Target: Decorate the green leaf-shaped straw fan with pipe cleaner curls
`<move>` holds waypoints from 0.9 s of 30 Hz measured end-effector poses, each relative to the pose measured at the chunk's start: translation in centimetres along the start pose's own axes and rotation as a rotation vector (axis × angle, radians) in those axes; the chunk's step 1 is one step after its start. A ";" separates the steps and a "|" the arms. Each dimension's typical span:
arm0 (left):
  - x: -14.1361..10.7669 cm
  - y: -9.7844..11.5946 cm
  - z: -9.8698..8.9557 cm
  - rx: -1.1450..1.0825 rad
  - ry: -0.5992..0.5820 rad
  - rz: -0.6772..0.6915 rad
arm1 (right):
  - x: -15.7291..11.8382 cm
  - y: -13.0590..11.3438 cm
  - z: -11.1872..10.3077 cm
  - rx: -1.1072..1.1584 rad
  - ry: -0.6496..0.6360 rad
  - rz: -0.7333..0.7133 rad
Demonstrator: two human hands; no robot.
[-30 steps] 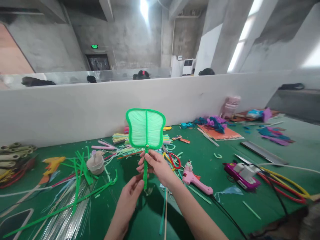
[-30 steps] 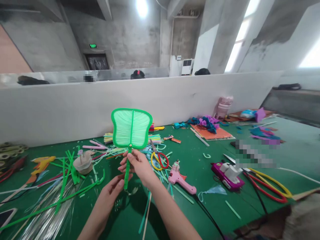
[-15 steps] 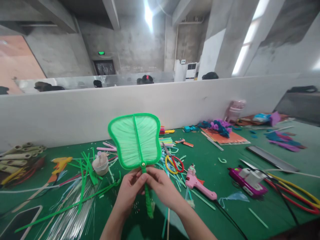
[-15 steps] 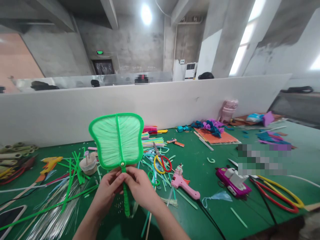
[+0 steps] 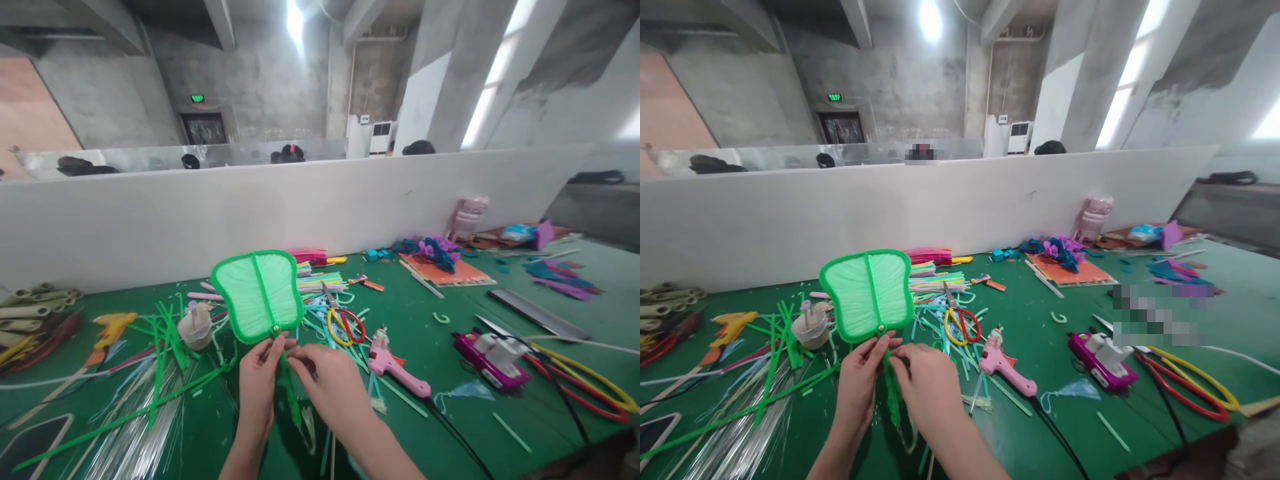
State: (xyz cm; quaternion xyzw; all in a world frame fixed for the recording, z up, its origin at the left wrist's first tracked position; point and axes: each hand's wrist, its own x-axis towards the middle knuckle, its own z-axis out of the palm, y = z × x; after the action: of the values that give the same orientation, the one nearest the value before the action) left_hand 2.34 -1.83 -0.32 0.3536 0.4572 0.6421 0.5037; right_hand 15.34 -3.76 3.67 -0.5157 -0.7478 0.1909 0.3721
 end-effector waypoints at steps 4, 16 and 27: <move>-0.2 -0.4 -0.3 0.018 0.004 0.021 | 0.5 0.4 -0.1 0.128 0.264 -0.169; -0.8 -1.3 -0.5 0.044 -0.096 0.084 | 1.4 0.9 1.2 0.150 0.268 -0.273; -1.1 -1.4 -1.1 0.031 -0.133 0.057 | 0.8 0.5 0.5 0.188 0.207 -0.250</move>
State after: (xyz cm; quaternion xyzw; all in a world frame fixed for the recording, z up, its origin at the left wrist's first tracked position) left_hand 2.08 -3.06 -1.98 0.4163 0.4223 0.6241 0.5088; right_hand 15.11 -2.81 3.33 -0.3987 -0.7427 0.1580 0.5143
